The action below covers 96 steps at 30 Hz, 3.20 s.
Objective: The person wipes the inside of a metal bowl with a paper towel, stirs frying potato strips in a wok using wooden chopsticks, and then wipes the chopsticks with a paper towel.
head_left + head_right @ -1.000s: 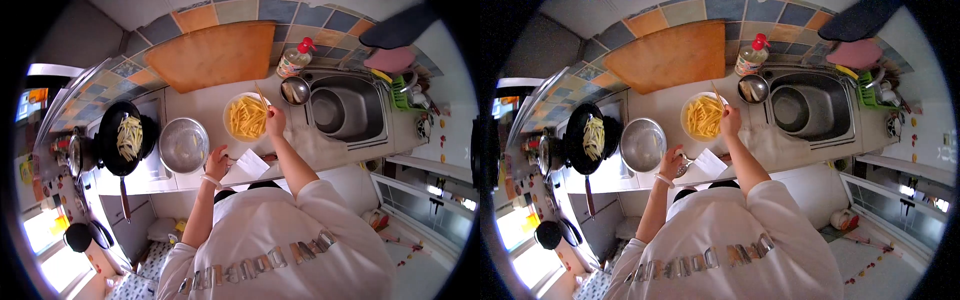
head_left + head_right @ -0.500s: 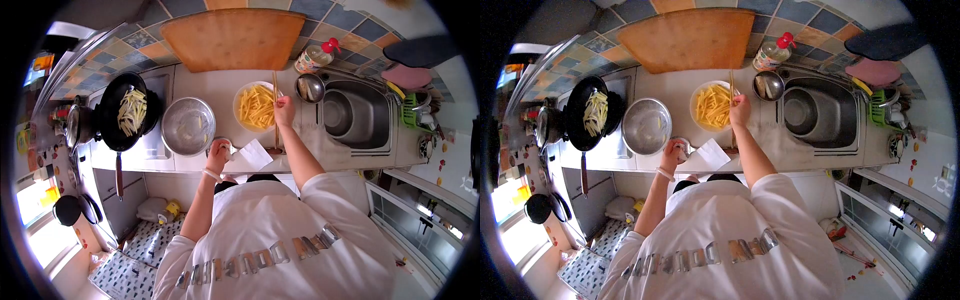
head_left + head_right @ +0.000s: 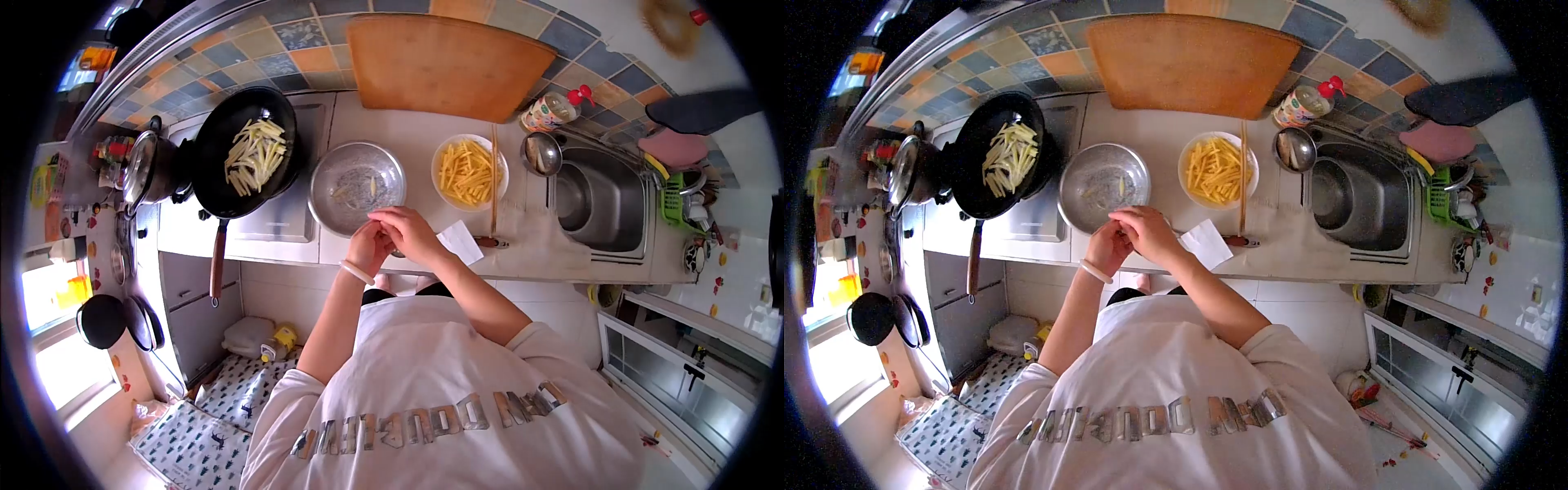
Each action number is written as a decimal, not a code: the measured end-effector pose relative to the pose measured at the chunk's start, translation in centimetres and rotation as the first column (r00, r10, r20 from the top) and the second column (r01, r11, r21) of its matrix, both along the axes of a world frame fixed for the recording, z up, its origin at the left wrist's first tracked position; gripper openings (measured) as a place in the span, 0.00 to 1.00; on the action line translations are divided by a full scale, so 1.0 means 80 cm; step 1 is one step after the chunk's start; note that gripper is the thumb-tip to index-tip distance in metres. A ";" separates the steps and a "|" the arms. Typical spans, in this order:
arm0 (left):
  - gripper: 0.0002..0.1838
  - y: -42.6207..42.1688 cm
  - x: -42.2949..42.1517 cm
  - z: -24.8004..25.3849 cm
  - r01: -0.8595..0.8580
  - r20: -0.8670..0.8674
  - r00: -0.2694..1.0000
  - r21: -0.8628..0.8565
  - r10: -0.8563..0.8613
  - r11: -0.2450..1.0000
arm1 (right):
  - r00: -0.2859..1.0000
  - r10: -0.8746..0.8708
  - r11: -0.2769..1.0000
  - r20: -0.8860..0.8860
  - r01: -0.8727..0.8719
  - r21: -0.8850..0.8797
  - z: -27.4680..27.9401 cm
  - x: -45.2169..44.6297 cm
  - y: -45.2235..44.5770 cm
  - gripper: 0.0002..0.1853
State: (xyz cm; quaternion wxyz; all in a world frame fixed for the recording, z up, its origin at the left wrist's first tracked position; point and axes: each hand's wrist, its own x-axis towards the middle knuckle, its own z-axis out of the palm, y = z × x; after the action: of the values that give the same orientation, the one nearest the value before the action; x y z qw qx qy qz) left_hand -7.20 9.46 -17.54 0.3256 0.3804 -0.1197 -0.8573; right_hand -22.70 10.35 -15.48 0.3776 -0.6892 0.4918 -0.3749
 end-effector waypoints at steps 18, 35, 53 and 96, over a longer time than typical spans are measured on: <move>0.20 -0.034 0.133 -0.060 0.001 0.347 0.933 0.249 -0.091 0.968 | 0.776 -0.576 0.779 0.255 0.429 0.457 0.008 0.041 0.040 0.14; 0.22 -0.041 0.037 0.049 0.188 0.238 0.960 -0.159 -0.147 0.969 | 0.591 -0.793 0.590 0.147 0.806 -0.055 0.110 -0.013 0.060 0.10; 0.19 0.199 -0.226 0.141 0.581 0.215 0.814 -0.288 -0.540 0.762 | 0.511 -0.844 0.536 -0.164 0.795 -0.284 0.120 -0.209 0.275 0.08; 0.22 0.377 -0.782 0.139 0.976 0.176 0.144 -0.185 -0.974 0.111 | -0.227 -0.966 -0.245 0.121 0.957 -0.158 0.150 -0.722 0.521 0.13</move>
State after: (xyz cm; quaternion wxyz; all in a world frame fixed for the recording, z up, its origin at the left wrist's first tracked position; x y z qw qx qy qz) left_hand -69.79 39.63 -6.44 -0.2698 0.1679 -0.4501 -0.8345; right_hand -80.46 52.01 -3.52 -0.1408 -0.0841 0.8146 -0.5563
